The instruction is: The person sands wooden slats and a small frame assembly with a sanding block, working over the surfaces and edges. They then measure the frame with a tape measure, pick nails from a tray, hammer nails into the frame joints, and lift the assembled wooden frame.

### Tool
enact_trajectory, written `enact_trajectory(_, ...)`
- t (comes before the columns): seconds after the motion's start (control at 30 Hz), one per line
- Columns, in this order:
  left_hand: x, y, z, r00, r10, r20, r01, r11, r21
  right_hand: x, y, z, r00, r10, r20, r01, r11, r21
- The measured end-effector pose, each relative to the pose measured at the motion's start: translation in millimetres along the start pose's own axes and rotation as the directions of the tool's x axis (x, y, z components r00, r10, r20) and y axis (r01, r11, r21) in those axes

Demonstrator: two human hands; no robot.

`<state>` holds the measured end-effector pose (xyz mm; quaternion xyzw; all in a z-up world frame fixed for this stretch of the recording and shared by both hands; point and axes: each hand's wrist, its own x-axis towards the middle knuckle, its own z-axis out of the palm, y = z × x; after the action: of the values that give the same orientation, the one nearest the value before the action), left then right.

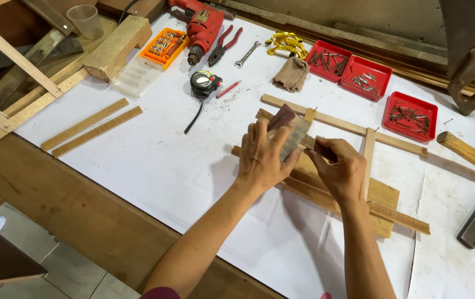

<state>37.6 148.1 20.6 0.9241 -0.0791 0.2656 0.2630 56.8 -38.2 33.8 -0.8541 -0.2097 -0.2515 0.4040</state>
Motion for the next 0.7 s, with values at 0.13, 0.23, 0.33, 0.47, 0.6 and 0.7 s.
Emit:
enact_trajectory(0.13,-6.3,14.3,5.5,0.999,-0.04,0.033,0.036,0.991,0.131,-1.0,1.6,8.4,0.998,-0.061,-0.016,0.061,0.998,0.02)
enact_trajectory(0.23,-13.8,9.2,6.5,0.992,0.052,-0.115,-0.038,0.992,0.119,-5.0,3.2,10.7,1.0,-0.022,-0.01,0.022,0.999,0.035)
enact_trajectory(0.33,-8.1,-18.3,4.7,0.995,-0.07,0.065,0.059,0.986,0.155,1.7,-8.9,9.2,0.994,-0.11,0.011,0.11,0.994,0.008)
enact_trajectory(0.47,-15.9,-18.5,-0.4,0.99,-0.038,-0.136,0.062,0.981,0.182,9.5,-32.4,15.1,0.994,-0.103,0.028,0.105,0.993,-0.062)
enact_trajectory(0.6,-22.3,-21.3,-16.6,0.99,0.03,-0.135,-0.004,0.982,0.19,14.6,-44.1,25.3,0.979,-0.203,0.01,0.203,0.973,-0.11)
enact_trajectory(0.7,-21.4,-44.9,-33.2,0.972,-0.053,-0.228,0.093,0.982,0.166,16.7,-48.2,29.2,0.982,-0.183,0.042,0.188,0.966,-0.177)
